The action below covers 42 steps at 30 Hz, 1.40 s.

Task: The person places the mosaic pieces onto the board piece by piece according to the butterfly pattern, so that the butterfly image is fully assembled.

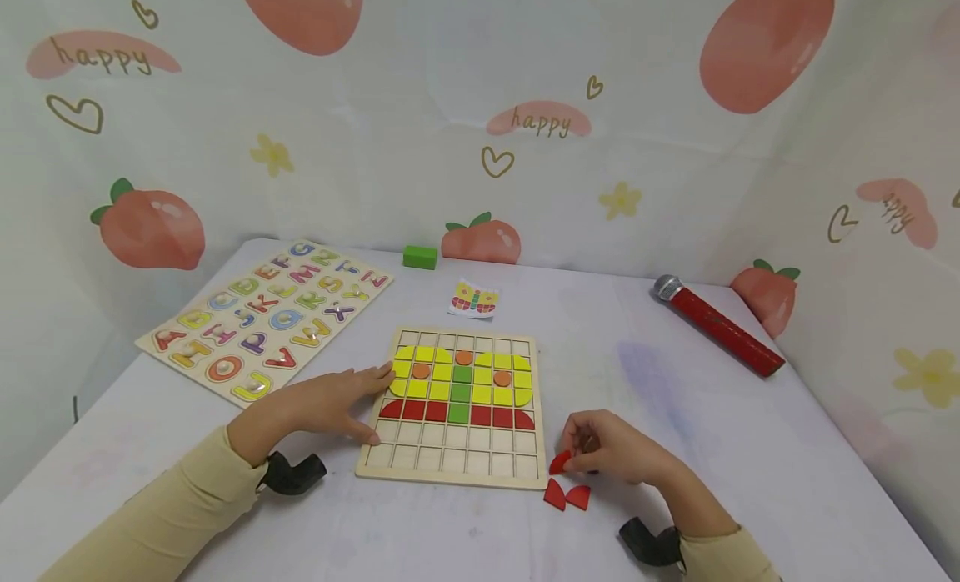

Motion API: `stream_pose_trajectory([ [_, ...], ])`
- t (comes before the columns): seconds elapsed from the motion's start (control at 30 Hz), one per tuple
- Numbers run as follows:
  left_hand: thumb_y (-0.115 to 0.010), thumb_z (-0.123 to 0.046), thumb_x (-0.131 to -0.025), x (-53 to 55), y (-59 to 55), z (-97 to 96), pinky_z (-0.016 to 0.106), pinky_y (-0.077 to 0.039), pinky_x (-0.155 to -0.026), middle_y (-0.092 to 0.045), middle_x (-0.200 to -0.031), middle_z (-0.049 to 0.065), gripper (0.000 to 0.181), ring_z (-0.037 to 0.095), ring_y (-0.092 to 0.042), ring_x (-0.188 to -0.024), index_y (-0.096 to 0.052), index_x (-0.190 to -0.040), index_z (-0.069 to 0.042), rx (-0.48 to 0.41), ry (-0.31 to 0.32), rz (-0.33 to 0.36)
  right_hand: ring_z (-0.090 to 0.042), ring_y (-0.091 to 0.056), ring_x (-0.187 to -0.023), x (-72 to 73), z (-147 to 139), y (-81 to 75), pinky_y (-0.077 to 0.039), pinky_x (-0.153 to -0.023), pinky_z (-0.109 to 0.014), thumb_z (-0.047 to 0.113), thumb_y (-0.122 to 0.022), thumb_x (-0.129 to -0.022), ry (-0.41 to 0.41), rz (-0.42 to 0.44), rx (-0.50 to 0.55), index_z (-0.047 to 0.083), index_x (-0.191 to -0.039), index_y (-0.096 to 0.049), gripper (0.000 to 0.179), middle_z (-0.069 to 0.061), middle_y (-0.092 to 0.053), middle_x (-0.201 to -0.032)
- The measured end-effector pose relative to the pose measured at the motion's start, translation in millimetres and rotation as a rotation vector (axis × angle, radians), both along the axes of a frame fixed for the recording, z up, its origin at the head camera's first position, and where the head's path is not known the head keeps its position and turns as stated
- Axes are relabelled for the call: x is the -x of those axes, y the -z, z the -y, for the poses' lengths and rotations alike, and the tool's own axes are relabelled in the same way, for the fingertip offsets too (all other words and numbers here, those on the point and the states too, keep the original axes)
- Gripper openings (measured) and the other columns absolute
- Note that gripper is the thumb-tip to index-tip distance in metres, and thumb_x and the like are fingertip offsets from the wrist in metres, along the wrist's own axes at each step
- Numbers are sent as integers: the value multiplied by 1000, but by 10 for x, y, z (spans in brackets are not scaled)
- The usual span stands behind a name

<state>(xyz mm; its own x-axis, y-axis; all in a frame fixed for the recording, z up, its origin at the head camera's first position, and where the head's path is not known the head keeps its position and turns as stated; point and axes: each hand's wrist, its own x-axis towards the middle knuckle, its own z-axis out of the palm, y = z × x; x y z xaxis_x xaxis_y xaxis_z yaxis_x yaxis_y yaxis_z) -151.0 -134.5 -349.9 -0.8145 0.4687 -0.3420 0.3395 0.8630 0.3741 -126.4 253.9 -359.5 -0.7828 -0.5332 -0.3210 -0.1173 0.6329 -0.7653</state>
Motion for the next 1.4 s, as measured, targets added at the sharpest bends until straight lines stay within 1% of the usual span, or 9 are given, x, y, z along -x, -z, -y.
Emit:
stream_pose_trajectory([
  [0.2,-76,-43,-73,-6,0,-4,51,-24,-113,-22,-156,6,90,36,-25,-140,-33,-145,-11,-6,0,7,-16,-60,-78,48,15,-40,-54,-70,-21,11,-60,-88,-11,27,68,-1,-100,-58,17,-10,-61,-94],
  [0.3,-77,-42,-73,-12,-16,-4,52,-24,-113,-22,-155,6,90,37,-25,-140,-33,-145,-11,-11,-6,12,-16,-62,-76,81,56,-80,-56,-69,-22,7,-55,-89,-20,18,83,-3,-103,-59,17,-12,-58,-96],
  [0.5,-76,-41,-73,-15,-26,-5,52,-24,-114,-22,-156,6,89,38,-24,-140,-33,-145,-11,-11,-14,18,-13,-56,-72,146,201,-113,-52,-60,-21,8,-57,-90,-37,-24,48,-2,-110,-61,23,-12,-62,-98],
  [0.63,-76,-42,-73,-12,-18,-7,52,-23,-114,-22,-156,6,89,37,-25,-140,-33,-145,-11,-8,-8,13,-13,-54,-76,178,290,-117,-48,-61,-20,10,-57,-90,-42,-25,20,0,-112,-62,25,-11,-63,-101],
  [0.77,-76,-41,-73,-17,-23,-3,52,-24,-114,-22,-155,7,89,38,-25,-140,-33,-145,-10,-13,-7,13,-15,-54,-73,186,333,-132,-51,-62,-21,10,-53,-93,-44,20,24,-1,-112,-62,24,-9,-61,-92],
  [0.9,-76,-41,-74,-22,-36,-1,52,-23,-114,-22,-155,7,89,38,-25,-140,-33,-145,-10,-15,-10,14,-17,-59,-68,184,353,-146,-56,-63,-25,12,-56,-91,-29,52,41,-1,-115,-60,27,-10,-60,-91],
  [1.1,-76,-41,-74,-27,-53,0,51,-22,-114,-21,-156,7,89,37,-24,-140,-33,-145,-10,-10,-11,17,-14,-58,-62,191,374,-129,-55,-59,-23,14,-66,-86,-5,35,56,-3,-107,-58,28,-7,-61,-80],
  [1.3,-76,-41,-74,-35,-64,3,51,-22,-114,-22,-155,8,90,37,-24,-140,-33,-145,-10,-12,-6,16,-16,-58,-68,202,404,-101,-54,-62,-21,12,-63,-88,10,34,52,-2,-104,-66,22,-7,-67,-85],
  [1.4,-76,-41,-74,-32,-57,-2,51,-23,-114,-22,-156,7,89,37,-24,-140,-33,-145,-11,-10,-7,14,-16,-60,-70,206,414,-79,-55,-65,-21,10,-61,-88,25,24,44,-3,-99,-67,17,-8,-67,-85],
])
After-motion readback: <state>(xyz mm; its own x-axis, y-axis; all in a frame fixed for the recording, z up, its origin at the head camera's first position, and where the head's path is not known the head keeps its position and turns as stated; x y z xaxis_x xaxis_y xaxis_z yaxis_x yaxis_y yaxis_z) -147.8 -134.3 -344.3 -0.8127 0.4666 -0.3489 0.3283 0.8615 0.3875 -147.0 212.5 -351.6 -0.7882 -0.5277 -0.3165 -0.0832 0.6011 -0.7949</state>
